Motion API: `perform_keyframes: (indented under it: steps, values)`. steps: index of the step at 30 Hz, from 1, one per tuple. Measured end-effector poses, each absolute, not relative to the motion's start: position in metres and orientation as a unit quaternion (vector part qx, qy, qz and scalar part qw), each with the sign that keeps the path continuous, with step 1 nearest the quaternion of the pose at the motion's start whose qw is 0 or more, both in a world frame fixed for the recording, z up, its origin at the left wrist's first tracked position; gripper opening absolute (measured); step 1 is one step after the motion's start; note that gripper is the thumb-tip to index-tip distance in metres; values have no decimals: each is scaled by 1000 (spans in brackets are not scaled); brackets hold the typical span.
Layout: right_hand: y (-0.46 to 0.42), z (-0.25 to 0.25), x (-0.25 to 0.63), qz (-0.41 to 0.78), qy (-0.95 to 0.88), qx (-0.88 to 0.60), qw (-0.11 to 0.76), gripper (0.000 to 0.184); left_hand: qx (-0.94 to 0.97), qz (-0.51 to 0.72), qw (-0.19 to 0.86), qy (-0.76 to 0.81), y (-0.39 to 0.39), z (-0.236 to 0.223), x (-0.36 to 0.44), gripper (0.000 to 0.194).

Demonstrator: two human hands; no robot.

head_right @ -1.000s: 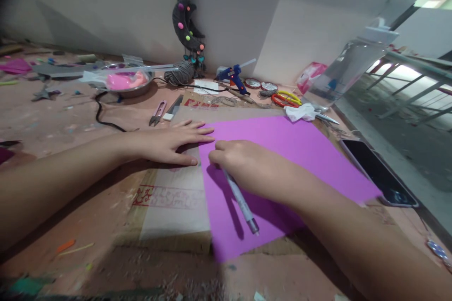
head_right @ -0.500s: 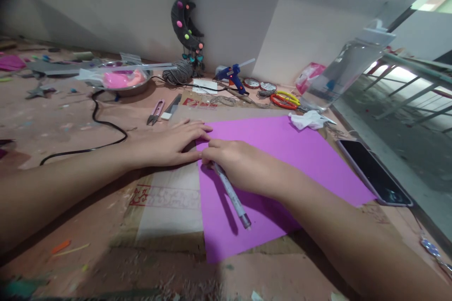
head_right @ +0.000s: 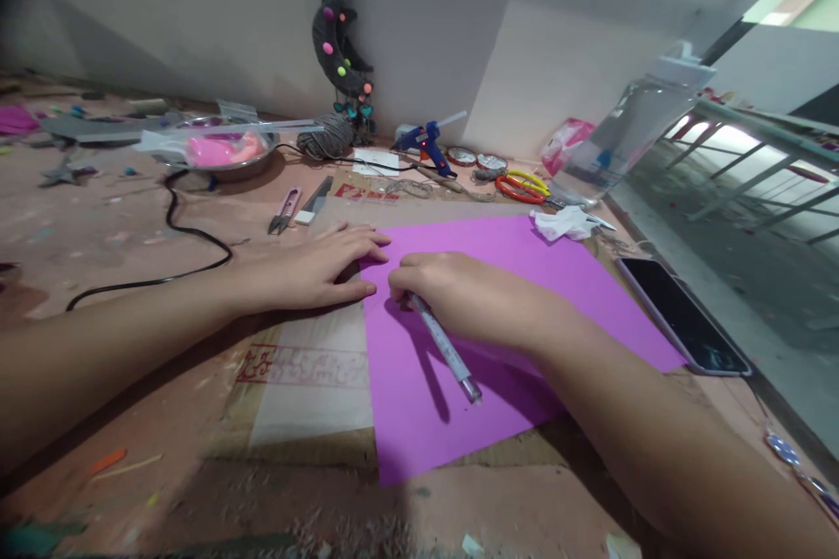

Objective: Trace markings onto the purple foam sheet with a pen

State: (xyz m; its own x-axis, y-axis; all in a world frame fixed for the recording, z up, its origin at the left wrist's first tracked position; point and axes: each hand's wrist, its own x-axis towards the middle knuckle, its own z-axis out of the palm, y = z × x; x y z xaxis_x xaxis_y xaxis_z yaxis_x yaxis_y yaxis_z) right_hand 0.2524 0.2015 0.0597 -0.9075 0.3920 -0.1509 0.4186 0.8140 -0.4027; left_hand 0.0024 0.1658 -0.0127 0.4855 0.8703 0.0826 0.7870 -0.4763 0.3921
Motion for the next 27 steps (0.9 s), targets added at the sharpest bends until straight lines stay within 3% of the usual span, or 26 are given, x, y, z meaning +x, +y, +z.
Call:
perform_keyframes:
  steps: [2, 4, 9, 11, 13, 15, 16, 18, 21, 27]
  values:
    - [209, 64, 254, -254, 936, 239, 48, 27, 848, 136, 150, 490, 167, -15, 1, 50]
    - [221, 62, 256, -295, 914, 277, 7, 17, 848, 127, 142, 494, 168, -18, 1, 52]
    - [257, 29, 264, -389, 746, 445, -307, 23, 856, 70, 155, 488, 144, -10, 18, 67]
    - [267, 14, 266, -422, 686, 471, -360, 26, 868, 67, 260, 418, 127, 6, 30, 68]
    - [271, 3, 267, -439, 672, 469, -370, 28, 856, 29, 426, 291, 114, 24, 40, 53]
    - [273, -3, 265, -443, 681, 451, -369, 30, 806, 99, 486, 323, 112, 34, 43, 64]
    - [273, -5, 264, -443, 686, 444, -370, 30, 792, 156, 448, 385, 115, 34, 42, 62]
    - [275, -5, 263, -429, 695, 442, -372, 28, 772, 243, 271, 521, 127, 27, 35, 49]
    - [284, 0, 268, -349, 735, 463, -352, 22, 781, 188, 74, 591, 146, 3, 23, 69]
    - [324, -1, 301, -203, 775, 512, -311, 19, 764, 81, 17, 640, 166, -16, 16, 90]
